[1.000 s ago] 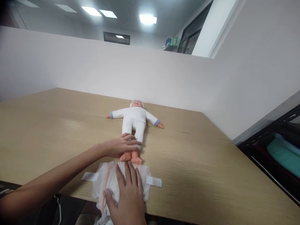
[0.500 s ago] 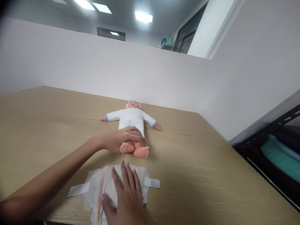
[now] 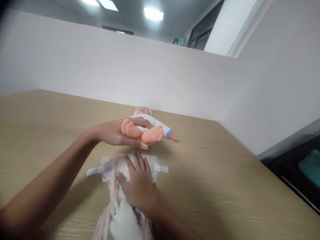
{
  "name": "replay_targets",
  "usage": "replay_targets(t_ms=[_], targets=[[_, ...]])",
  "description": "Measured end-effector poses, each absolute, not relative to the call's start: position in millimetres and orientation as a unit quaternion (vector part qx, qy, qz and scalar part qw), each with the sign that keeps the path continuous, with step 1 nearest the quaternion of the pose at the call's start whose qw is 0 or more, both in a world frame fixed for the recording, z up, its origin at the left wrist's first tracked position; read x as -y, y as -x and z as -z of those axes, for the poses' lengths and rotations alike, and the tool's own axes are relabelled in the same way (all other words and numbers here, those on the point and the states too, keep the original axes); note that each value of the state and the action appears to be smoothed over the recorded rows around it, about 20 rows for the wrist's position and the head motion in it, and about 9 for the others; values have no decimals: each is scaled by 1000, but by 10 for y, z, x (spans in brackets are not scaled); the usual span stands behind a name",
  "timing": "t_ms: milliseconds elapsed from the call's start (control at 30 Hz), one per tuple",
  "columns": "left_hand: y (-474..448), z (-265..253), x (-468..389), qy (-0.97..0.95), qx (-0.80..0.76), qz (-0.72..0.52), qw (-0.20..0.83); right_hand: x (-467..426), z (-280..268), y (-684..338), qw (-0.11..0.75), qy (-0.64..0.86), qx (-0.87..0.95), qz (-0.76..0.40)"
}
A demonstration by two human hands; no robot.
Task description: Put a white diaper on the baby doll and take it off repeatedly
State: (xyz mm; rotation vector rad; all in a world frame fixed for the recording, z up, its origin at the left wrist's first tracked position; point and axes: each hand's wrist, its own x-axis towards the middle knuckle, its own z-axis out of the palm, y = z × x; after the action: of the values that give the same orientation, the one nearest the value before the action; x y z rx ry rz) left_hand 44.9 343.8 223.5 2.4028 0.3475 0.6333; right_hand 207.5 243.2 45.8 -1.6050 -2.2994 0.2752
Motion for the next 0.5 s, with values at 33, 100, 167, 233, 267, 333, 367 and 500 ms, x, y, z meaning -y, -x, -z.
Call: replay_targets(t_ms=[33,100,167,233,267,333,367,500], targets=[[-442,-2246,-3453,-908,-130,-242,317,-2526,-440,-2062,162,564,805,-90],[-427,-2265,-3477,-902,-124,-251,328,-2718,-409,-2042,163,563,806,-78],[-408,-2278,-3496,-897,-121,-260,335,-2910,-387,-2027,170,557,811,-63],[-390,-2288,-3509,-893,-124,-268,340,-3090,-382,-2016,178,550,815,-47],[-382,-2291,-3515,-891,-125,-271,341,-3170,-387,-2011,180,549,815,-41],[-373,-2293,-3525,-890,-127,-277,340,-3306,-413,-1997,179,550,815,-37],[-371,-2293,-3531,-890,-126,-279,338,-3361,-431,-1989,178,551,814,-37],[-371,-2290,-3551,-893,-116,-279,334,-3499,-491,-1958,199,549,811,-36]])
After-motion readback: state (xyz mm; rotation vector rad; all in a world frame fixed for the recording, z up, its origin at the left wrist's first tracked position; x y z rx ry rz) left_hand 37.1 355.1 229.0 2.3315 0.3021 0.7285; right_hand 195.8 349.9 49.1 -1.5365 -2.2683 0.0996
